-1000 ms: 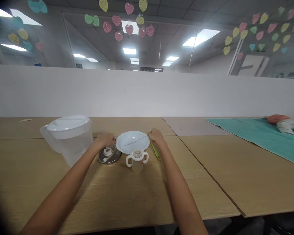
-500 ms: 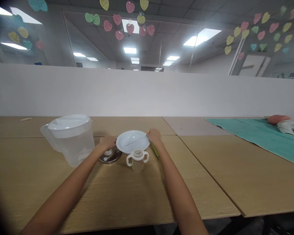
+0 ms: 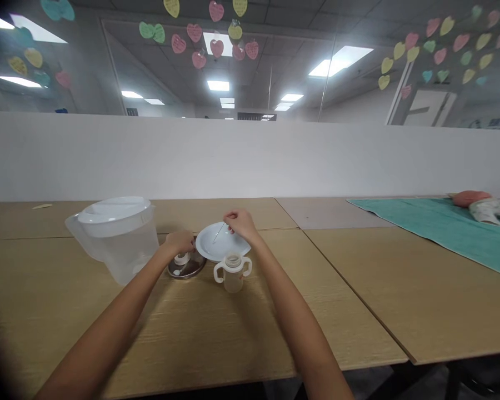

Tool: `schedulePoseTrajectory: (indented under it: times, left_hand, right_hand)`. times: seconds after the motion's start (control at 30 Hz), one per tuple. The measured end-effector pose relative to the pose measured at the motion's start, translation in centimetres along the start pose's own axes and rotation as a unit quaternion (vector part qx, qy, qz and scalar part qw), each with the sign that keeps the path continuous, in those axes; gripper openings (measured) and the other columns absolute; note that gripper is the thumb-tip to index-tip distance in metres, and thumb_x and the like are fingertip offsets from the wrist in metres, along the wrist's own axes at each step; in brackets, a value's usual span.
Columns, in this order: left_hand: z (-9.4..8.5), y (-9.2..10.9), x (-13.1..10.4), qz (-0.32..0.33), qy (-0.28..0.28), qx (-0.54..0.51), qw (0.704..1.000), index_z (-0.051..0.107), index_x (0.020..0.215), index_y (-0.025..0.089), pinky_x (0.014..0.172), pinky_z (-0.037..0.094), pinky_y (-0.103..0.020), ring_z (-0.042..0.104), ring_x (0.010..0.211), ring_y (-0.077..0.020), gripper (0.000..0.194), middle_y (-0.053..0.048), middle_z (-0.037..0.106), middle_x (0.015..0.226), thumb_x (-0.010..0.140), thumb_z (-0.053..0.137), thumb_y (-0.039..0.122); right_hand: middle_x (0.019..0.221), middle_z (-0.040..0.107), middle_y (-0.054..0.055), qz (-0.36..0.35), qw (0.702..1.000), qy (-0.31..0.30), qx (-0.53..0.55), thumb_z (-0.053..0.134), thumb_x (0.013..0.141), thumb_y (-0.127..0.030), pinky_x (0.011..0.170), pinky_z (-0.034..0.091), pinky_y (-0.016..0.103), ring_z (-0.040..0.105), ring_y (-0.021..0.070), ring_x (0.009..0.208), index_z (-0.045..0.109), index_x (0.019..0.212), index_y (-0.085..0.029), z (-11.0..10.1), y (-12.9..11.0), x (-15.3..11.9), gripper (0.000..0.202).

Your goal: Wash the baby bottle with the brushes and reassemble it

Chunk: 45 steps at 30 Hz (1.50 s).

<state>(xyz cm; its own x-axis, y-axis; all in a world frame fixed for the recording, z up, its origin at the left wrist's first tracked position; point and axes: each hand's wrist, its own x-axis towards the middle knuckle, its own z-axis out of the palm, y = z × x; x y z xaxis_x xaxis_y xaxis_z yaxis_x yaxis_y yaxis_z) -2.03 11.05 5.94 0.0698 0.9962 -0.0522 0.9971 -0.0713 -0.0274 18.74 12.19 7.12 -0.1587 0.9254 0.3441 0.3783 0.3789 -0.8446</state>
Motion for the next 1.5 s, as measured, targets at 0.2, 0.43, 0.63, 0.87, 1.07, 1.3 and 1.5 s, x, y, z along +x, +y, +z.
schedulePoseTrajectory:
  times: [0.2, 0.43, 0.63, 0.87, 1.07, 1.3, 1.5]
  left_hand:
    - [-0.8, 0.6, -0.6, -0.001, 0.003, 0.034, 0.999, 0.07, 0.082, 0.02, 0.072, 0.049, -0.035, 0.063, 0.088, -0.0292, 0.024, -0.014, 0.069, 0.09, 0.059, 0.066, 0.025]
    - [-2.2, 0.5, -1.5, -0.028, -0.002, 0.062, 0.998, 0.068, 0.084, 0.013, 0.068, 0.05, -0.037, 0.063, 0.085, -0.032, 0.033, -0.019, 0.068, 0.091, 0.051, 0.065, 0.014]
    - [-4.3, 0.5, -3.0, -0.035, 0.023, 0.087, 0.995, 0.068, 0.085, 0.012, 0.065, 0.048, -0.034, 0.063, 0.084, -0.0319, 0.039, -0.02, 0.067, 0.092, 0.046, 0.066, 0.012]
    - [-8.2, 1.8, -7.6, 0.057, 0.136, 0.0, 0.989, 0.062, 0.047, 0.015, 0.049, 0.036, -0.024, 0.057, 0.049, -0.0175, 0.015, -0.007, 0.062, 0.05, 0.059, 0.061, 0.025]
    - [-7.3, 2.8, -6.1, 0.164, 0.287, -0.254, 0.909, 0.068, 0.066, 0.013, 0.05, 0.036, -0.02, 0.059, 0.058, -0.015, 0.022, -0.002, 0.065, 0.058, 0.064, 0.061, 0.034]
    - [-3.2, 3.7, -2.1, 0.231, 0.189, -0.482, 0.824, 0.069, 0.084, 0.011, 0.056, 0.048, -0.022, 0.061, 0.07, -0.0168, 0.031, -0.006, 0.07, 0.079, 0.063, 0.066, 0.032]
    - [-2.2, 4.2, -1.6, 0.228, 0.215, -0.467, 0.827, 0.07, 0.087, 0.011, 0.056, 0.047, -0.021, 0.058, 0.063, -0.0131, 0.031, -0.004, 0.069, 0.076, 0.063, 0.065, 0.03]
  right_hand:
    - [0.066, 0.059, 0.002, 0.064, 0.973, -0.121, 0.183, 0.051, 0.081, -0.026, 0.04, 0.042, 0.016, 0.051, 0.0062, 0.047, 0.06, 0.081, -0.012, 1.8, 0.5, -0.6, 0.017]
    - [0.071, 0.06, 0.002, 0.026, 0.996, -0.056, 0.057, 0.033, 0.092, -0.037, 0.037, 0.037, 0.016, 0.049, 0.0048, 0.043, 0.058, 0.087, -0.013, 1.7, 1.8, 0.1, 0.034]
    - [0.061, 0.058, 0.0, -0.051, 0.99, -0.028, -0.128, 0.03, 0.093, -0.032, 0.047, 0.036, 0.017, 0.052, 0.0065, 0.048, 0.056, 0.07, -0.015, 1.0, 1.5, -0.1, 0.039]
    - [0.063, 0.06, 0.005, -0.08, 0.973, 0.038, -0.215, 0.037, 0.091, -0.034, 0.058, 0.033, 0.022, 0.056, 0.0139, 0.063, 0.052, 0.059, -0.016, 0.4, 0.0, -0.8, 0.04]
    - [0.054, 0.057, 0.001, -0.146, 0.945, 0.25, -0.149, 0.024, 0.093, -0.048, 0.056, 0.036, 0.022, 0.055, 0.0123, 0.054, 0.057, 0.063, -0.018, -3.1, -4.5, -2.5, 0.054]
    - [0.043, 0.043, -0.002, -0.295, 0.843, 0.449, 0.008, 0.025, 0.092, -0.048, 0.046, 0.034, 0.021, 0.043, 0.0069, 0.04, 0.043, 0.044, -0.018, -4.8, -9.3, -6.9, 0.059]
    - [0.042, 0.039, -0.001, -0.371, 0.825, 0.417, -0.086, 0.022, 0.094, -0.045, 0.044, 0.029, 0.021, 0.039, 0.0052, 0.039, 0.04, 0.043, -0.018, -3.0, -8.2, -6.2, 0.061]
